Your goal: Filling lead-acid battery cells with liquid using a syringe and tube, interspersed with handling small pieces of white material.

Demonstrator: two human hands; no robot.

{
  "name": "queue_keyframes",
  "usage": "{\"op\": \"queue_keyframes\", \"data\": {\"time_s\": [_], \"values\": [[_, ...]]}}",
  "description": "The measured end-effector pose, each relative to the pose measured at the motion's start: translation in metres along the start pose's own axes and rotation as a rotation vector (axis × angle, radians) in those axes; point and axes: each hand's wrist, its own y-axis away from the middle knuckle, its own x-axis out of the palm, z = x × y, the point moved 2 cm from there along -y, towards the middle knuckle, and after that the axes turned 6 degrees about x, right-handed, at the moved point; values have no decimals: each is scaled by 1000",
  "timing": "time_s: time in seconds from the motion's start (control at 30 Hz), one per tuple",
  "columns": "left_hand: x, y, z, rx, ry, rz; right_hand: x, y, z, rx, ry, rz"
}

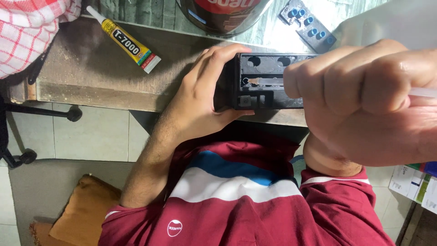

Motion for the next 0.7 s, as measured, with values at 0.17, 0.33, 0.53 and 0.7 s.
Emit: {"op": "queue_keyframes", "data": {"time_s": [0.17, 0.33, 0.53, 0.7], "values": [[0, 0, -1, -2, -1, -6, 2, -2, -1, -25, 34, 1], [-1, 0, -1, 5, -5, -2, 4, -3, -2, -47, 15, 6], [-1, 0, -2, -10, -6, 5, 4, -4, 0, -37, 45, 32], [-1, -1, -3, -8, -13, 7, 11, -3, -5, -132, 101, -43]]}}
